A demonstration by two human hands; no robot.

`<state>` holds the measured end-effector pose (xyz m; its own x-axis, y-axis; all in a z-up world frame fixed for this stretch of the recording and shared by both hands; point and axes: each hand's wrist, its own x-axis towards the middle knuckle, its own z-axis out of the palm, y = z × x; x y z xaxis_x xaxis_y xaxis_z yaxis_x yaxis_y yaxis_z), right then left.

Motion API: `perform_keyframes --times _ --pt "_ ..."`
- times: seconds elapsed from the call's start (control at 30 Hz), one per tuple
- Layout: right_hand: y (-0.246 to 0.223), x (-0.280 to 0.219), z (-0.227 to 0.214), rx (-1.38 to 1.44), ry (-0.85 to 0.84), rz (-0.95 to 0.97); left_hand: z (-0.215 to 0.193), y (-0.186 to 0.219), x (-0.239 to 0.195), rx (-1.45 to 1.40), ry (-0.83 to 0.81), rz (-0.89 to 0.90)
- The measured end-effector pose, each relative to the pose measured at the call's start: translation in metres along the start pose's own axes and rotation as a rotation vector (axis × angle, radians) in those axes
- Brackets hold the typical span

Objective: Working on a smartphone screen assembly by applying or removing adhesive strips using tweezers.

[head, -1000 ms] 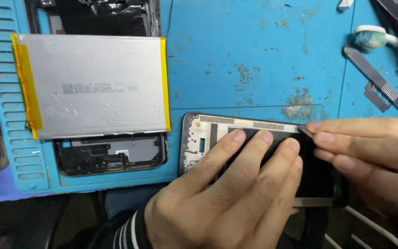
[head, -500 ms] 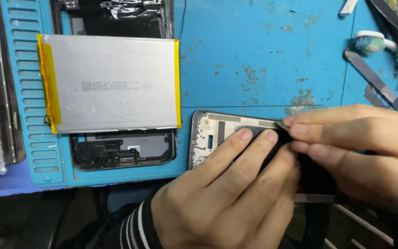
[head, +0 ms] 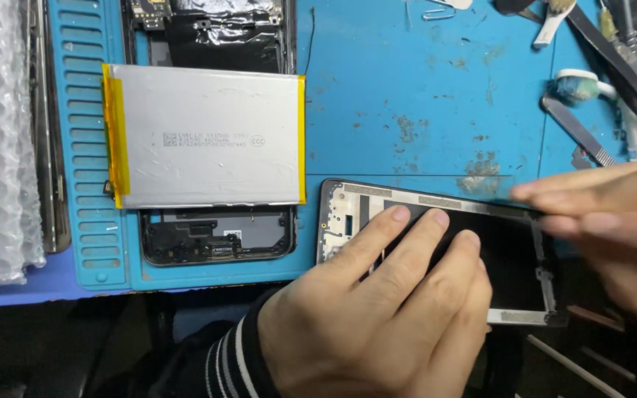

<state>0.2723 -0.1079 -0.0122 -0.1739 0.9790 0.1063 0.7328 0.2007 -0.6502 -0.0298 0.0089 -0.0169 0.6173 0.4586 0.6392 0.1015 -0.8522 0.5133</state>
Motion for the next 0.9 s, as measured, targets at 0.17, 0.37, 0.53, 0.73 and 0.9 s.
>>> perform_keyframes --times 0.17,0.37,0.53,0.73,0.9 --pt "0.007 0.004 -0.01 0.06 0.007 0.139 0.0 0.0 0.003 0.035 -0.028 0.006" --pt "-0.018 0.03 -0.001 -0.045 -0.073 0.393 0.001 0.001 0.002 -0.008 -0.057 -0.043" --pt "-0.011 0.031 0.007 0.019 -0.058 0.194 0.004 0.0 -0.003 -0.063 -0.016 -0.054" --pt "-0.015 0.034 0.004 0.046 -0.075 0.674 0.004 -0.002 -0.006 0.022 -0.019 -0.042" --pt "-0.016 0.038 0.018 0.137 -0.176 0.77 0.002 0.0 -0.003 0.002 -0.037 -0.038"
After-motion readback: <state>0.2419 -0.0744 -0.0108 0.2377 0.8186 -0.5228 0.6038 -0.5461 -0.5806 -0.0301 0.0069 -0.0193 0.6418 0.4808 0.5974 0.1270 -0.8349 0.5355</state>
